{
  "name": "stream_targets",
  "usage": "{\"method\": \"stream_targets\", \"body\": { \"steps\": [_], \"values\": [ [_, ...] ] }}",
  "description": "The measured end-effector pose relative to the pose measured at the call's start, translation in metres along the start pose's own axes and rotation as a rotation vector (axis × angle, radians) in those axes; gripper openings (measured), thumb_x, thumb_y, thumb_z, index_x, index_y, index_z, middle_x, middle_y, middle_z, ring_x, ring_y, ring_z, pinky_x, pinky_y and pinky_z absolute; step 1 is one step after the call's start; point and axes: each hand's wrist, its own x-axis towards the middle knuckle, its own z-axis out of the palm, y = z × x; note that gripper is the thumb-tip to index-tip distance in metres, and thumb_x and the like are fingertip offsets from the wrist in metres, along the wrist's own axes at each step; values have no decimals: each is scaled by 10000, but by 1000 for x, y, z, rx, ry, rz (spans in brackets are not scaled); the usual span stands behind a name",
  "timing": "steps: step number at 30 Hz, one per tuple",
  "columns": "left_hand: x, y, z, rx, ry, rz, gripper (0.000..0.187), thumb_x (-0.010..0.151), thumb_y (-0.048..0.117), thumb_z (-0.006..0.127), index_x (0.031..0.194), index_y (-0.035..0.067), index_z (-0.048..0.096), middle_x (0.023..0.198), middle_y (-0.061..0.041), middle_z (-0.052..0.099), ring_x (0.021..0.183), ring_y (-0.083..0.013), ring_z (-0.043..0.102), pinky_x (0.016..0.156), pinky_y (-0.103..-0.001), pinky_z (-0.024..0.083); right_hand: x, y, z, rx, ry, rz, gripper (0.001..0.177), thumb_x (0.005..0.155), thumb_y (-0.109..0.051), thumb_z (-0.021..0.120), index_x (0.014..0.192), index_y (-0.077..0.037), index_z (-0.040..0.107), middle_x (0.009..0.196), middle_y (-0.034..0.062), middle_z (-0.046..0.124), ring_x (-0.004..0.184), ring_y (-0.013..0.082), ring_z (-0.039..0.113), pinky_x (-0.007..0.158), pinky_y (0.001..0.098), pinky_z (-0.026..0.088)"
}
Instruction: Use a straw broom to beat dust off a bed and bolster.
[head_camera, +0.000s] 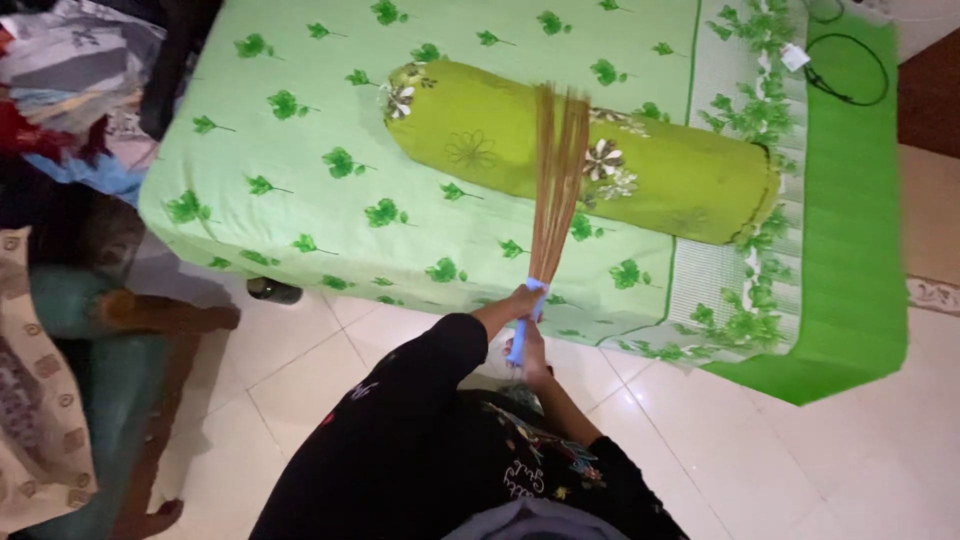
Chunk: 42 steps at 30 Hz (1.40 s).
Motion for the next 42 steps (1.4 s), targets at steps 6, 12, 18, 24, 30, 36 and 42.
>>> {"method": "stream_targets", "body": {
  "steps": [6,12,18,24,30,36,42],
  "values": [
    [28,5,98,340,-230,83,421,975,462,635,1069,52,600,760,-47,661,566,-201,605,486,-421,534,47,28,-84,467,146,-210,384,1048,-506,423,1080,-138,529,706,114,663,525,298,650,413,432,491],
    [84,-18,161,286,-264,244,446,957,475,651,1161,86,571,751,-53,656,580,-176,610,497,-367,524,58,-33,-137,-366,412,-1260,403,1284,-292,313,1487,47,394,1178,225,645,1017,374,641,821,508,536],
    [105,-37,148,-363,303,272,283,1003,384,613,1099,160,470,623,-40,550,466,-164,548,388,-342,431,21,-108,-144,-267,-71,-298,467,1027,-406,469,1309,-35,507,703,92,606,461,212,600,394,357,508],
    [85,5,163,-5,157,-27,330,1014,390,567,1097,95,446,634,-140,612,440,-262,612,373,-428,459,15,-91,-156,-30,25,-76,458,1033,-520,488,1168,-90,570,658,91,605,475,206,606,441,348,532],
    [136,-4,218,408,-252,131,441,1050,469,585,1052,30,625,674,-90,631,507,-211,640,442,-386,528,6,-116,-147,247,389,-279,475,1011,-493,476,1393,-214,434,712,75,586,524,180,579,439,360,510],
    [144,-13,220,163,-272,338,375,1041,442,587,1156,85,578,702,-63,601,531,-172,589,471,-363,505,7,-133,-159,213,220,-477,653,1031,-455,463,1602,-249,223,768,34,555,572,136,556,471,327,501],
    [111,10,170,127,115,274,397,1012,481,604,1193,129,576,755,-51,641,587,-154,613,504,-351,524,80,-64,-173,-48,26,-280,570,1082,-480,464,1388,0,423,606,75,574,442,183,568,404,346,472]
  ]
}}
